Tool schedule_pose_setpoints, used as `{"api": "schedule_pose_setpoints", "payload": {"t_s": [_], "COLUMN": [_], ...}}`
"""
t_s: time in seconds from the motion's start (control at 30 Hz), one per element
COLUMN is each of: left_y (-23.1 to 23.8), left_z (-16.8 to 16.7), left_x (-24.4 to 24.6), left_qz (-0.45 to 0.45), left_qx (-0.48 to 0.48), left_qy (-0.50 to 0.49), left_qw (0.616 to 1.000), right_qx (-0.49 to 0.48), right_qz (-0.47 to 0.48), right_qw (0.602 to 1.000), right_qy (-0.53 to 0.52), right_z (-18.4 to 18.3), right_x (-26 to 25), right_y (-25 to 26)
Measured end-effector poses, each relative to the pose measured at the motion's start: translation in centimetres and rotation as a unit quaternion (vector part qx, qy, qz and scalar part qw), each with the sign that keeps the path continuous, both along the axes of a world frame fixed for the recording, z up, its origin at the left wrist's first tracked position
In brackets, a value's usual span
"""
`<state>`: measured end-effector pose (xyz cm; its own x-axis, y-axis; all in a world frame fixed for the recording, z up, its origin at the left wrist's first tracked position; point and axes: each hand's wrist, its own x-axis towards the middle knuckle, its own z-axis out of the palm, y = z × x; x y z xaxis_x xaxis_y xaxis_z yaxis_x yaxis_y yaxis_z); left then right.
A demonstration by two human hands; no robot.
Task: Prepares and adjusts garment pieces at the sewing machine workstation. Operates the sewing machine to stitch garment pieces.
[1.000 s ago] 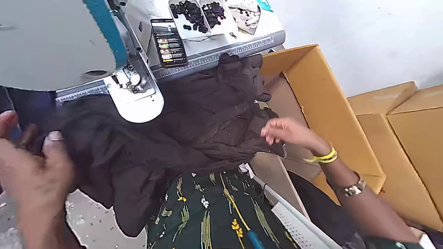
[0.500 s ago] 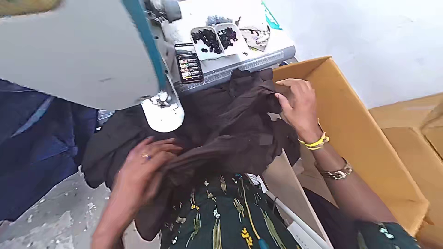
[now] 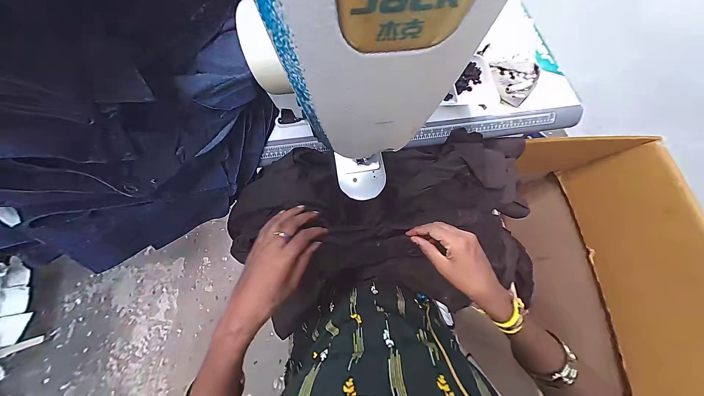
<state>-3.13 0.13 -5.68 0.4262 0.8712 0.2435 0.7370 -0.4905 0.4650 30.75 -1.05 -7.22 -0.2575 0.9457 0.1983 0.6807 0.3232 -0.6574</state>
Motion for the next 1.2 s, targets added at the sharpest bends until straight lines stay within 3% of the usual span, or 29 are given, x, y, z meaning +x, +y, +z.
{"api": "schedule_pose_setpoints", "payload": {"t_s": [0.17, 0.3, 0.37, 0.47, 0.57, 0.63, 0.7, 0.83, 0.97, 1.2], "left_y": [0.5, 0.9, 1.1, 0.9, 0.1, 0.1, 0.6, 2.7, 5.0, 8.0], "left_z": [-1.1, -2.2, -2.5, -2.0, 0.2, 1.3, 2.2, 3.9, 5.1, 5.6], "left_x": [5.3, 6.3, 6.5, 7.7, 9.5, 9.6, 8.5, 5.4, 4.6, 5.8], "left_qz": [-0.059, -0.057, -0.059, -0.1, -0.146, -0.119, -0.062, 0.059, 0.098, 0.118], "left_qx": [0.028, 0.002, 0.008, 0.008, -0.145, -0.219, -0.195, -0.12, -0.106, -0.183], "left_qy": [0.03, 0.073, 0.069, -0.024, -0.183, -0.279, -0.325, -0.322, -0.349, -0.337], "left_qw": [0.997, 0.996, 0.996, 0.995, 0.961, 0.927, 0.923, 0.937, 0.926, 0.916], "right_qx": [0.015, -0.043, -0.015, 0.031, 0.019, -0.007, -0.021, -0.01, 0.005, -0.026], "right_qz": [-0.025, -0.011, 0.005, 0.005, 0.069, 0.106, 0.119, 0.126, 0.114, -0.002], "right_qw": [1.0, 0.997, 0.994, 0.995, 0.997, 0.991, 0.982, 0.972, 0.968, 0.956], "right_qy": [-0.011, -0.058, -0.104, -0.1, -0.009, 0.076, 0.145, 0.2, 0.223, 0.293], "right_z": [-0.7, -2.1, -3.1, -2.4, 1.5, 4.3, 5.9, 6.1, 6.0, 5.1], "right_x": [-0.8, -1.3, -1.7, -1.8, -2.1, -2.7, -3.2, -4.9, -6.2, -6.5], "right_y": [-1.0, -2.1, -2.5, -1.6, 0.2, 1.7, 3.4, 6.1, 6.8, 7.5]}}
